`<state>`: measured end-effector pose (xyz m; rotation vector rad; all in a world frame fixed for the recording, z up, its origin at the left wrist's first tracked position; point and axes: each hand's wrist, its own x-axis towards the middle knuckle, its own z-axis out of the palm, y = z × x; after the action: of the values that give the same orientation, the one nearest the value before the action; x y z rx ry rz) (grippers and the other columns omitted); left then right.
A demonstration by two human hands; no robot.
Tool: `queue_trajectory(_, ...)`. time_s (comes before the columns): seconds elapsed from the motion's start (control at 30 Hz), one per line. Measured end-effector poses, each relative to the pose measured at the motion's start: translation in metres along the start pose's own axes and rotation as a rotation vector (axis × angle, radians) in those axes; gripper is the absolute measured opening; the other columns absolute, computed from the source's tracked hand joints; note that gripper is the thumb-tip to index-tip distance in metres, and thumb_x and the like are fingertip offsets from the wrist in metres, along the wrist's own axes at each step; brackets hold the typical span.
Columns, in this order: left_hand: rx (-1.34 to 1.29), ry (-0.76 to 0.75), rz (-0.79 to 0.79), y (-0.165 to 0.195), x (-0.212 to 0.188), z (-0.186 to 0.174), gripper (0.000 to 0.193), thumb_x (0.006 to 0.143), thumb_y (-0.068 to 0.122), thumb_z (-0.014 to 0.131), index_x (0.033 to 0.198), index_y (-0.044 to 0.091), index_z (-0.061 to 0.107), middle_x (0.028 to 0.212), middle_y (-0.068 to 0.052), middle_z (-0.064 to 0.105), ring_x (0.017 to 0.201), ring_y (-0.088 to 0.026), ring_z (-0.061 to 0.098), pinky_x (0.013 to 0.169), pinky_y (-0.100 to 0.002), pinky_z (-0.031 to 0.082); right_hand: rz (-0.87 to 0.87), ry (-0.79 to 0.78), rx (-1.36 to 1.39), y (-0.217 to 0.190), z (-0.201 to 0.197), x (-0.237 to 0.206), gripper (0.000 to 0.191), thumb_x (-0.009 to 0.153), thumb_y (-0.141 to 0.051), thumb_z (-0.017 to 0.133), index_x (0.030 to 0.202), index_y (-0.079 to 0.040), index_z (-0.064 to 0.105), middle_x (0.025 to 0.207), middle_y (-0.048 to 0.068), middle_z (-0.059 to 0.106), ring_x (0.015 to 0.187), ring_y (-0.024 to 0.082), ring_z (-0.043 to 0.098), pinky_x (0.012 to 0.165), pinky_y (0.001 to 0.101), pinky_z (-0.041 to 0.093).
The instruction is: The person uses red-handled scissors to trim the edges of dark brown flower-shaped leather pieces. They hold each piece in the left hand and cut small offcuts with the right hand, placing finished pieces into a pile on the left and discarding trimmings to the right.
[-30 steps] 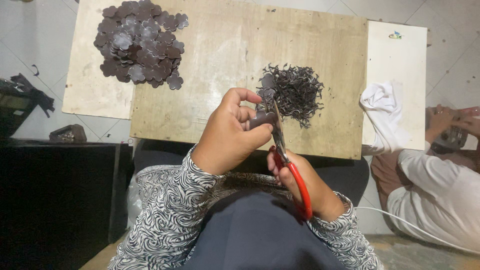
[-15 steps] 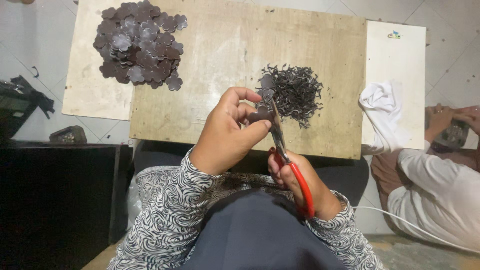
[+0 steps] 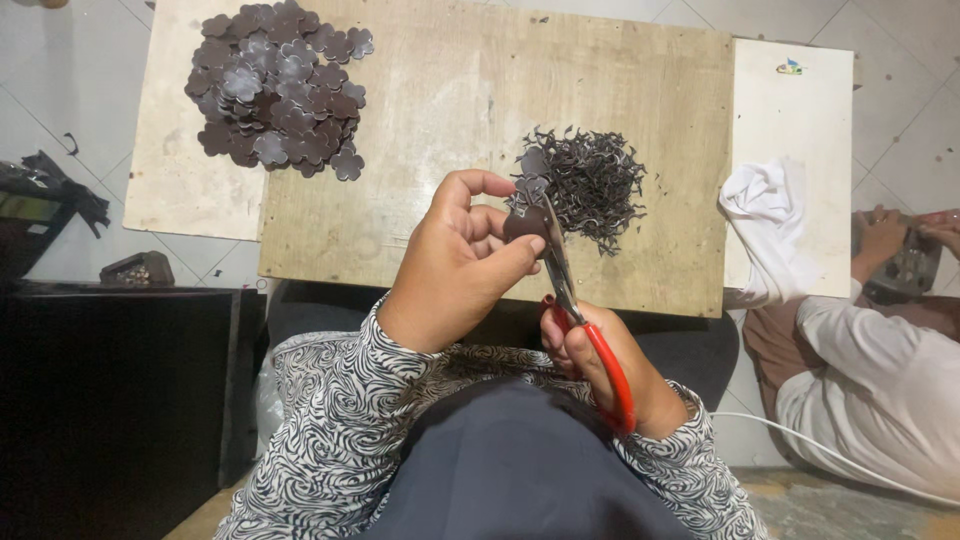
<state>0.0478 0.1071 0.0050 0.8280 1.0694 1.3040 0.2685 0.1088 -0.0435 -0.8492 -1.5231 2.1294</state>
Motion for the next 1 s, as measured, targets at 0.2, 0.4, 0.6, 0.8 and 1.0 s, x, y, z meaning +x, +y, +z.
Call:
queue_trajectory(0.2, 0.039, 0.006, -0.008, 0.001, 0.000, -0.001, 0.047, 0.089, -0.003, 0.069, 0.128, -0.002, 0.043, 0.094, -0.010, 0.070, 0.079, -0.010, 0.069, 0.070, -0.022, 0.058, 0.026, -0.014, -0.006, -0.001, -0.003, 0.000, 0.062, 0.095, -0.068, 0.057, 0.093, -0.006, 0.052, 0.077, -0.003, 0.040, 0.065, 0.007, 0.033, 0.056, 0.0222, 0.031)
queue_trajectory(0.4, 0.123, -0.018, -0.015, -0.006, 0.001, -0.002, 0.048, 0.087, -0.003, 0.071, 0.127, -0.002, 0.045, 0.095, -0.008, 0.069, 0.079, -0.006, 0.064, 0.068, -0.020, 0.055, -0.027, -0.097, -0.112, -0.003, -0.005, 0.003, 0.068, 0.093, -0.074, 0.054, 0.101, -0.006, 0.051, 0.083, -0.003, 0.045, 0.074, 0.008, 0.043, 0.065, 0.0226, 0.041)
queue_trajectory(0.6, 0.104, -0.009, -0.028, -0.009, 0.003, -0.003, 0.048, 0.086, -0.003, 0.071, 0.126, -0.003, 0.044, 0.094, -0.009, 0.071, 0.080, -0.007, 0.067, 0.069, -0.021, 0.057, -0.022, -0.093, -0.090, -0.004, -0.003, 0.003, 0.069, 0.093, -0.074, 0.054, 0.101, -0.006, 0.049, 0.086, -0.002, 0.042, 0.075, 0.008, 0.039, 0.066, 0.0229, 0.039)
queue_trajectory(0.8, 0.086, 0.004, -0.039, -0.011, 0.003, -0.003, 0.048, 0.086, -0.002, 0.071, 0.125, -0.003, 0.044, 0.095, -0.011, 0.072, 0.081, -0.008, 0.069, 0.069, -0.021, 0.058, -0.028, -0.069, -0.081, -0.005, -0.001, 0.002, 0.066, 0.096, -0.073, 0.052, 0.096, -0.007, 0.048, 0.084, -0.003, 0.041, 0.073, 0.008, 0.037, 0.064, 0.0229, 0.036)
queue_trajectory(1.0, 0.082, 0.001, -0.041, -0.011, 0.004, -0.004, 0.046, 0.086, -0.001, 0.072, 0.123, -0.003, 0.045, 0.095, -0.011, 0.072, 0.081, -0.008, 0.070, 0.070, -0.021, 0.058, -0.015, -0.057, -0.079, -0.005, 0.000, 0.001, 0.063, 0.097, -0.070, 0.050, 0.095, -0.007, 0.050, 0.081, -0.003, 0.041, 0.071, 0.008, 0.037, 0.062, 0.0231, 0.035)
